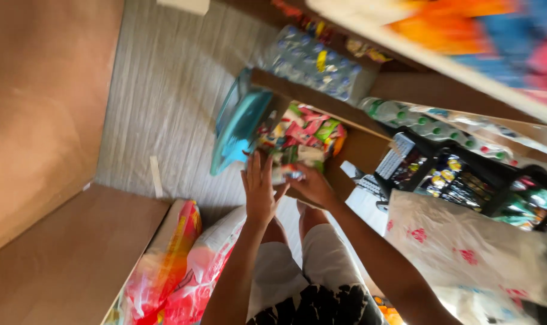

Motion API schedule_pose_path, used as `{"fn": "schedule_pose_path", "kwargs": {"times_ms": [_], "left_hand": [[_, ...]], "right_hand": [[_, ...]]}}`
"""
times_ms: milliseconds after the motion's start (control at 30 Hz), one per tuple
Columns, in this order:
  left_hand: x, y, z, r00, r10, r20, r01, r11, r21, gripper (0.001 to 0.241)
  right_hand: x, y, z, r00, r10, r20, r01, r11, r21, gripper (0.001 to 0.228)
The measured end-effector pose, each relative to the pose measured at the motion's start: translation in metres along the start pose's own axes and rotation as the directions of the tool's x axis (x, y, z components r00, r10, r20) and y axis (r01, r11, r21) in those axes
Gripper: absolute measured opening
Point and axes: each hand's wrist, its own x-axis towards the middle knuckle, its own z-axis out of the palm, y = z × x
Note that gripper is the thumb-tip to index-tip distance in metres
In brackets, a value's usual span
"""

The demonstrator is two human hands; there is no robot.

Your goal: Stocking and organizing detergent sachets and small product packets on store shelves from a box.

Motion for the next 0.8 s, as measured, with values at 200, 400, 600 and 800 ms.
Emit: {"fn": "schedule_pose_path", "kwargs": {"times_ms": [200, 400, 600, 800], "left_hand": [[-0.048, 0.06, -0.012, 0.966, 0.069, 0.248, 0.015, 0.948, -0.319, 0.041], [-0.044, 0.194, -0.101, 0.922, 0.148, 0.358, 0.077, 0.836, -0.543, 0.039], [-0.036, 0.255, -0.11, 0.883, 0.166, 0.439, 0.245, 0.634, -0.733, 0.03], [-0.012, 0.311, -0.143, 0.899, 0.276, 0.341, 0.14, 0.558, -0.818, 0.034]], "right_hand": [[-0.113, -0.078, -0.08, 0.995, 0.096, 0.041, -0.104, 0.95, 0.295, 0.037], [-0.195, -0.199, -0.158, 0.967, 0.255, 0.018, -0.224, 0.809, 0.544, 0.034], [-0.241, -0.286, -0.219, 0.969, 0.134, -0.206, -0.016, 0.87, 0.492, 0.032], [-0.253, -0.329, -0.262, 0.949, -0.023, -0.313, 0.129, 0.938, 0.323, 0.029]]}}
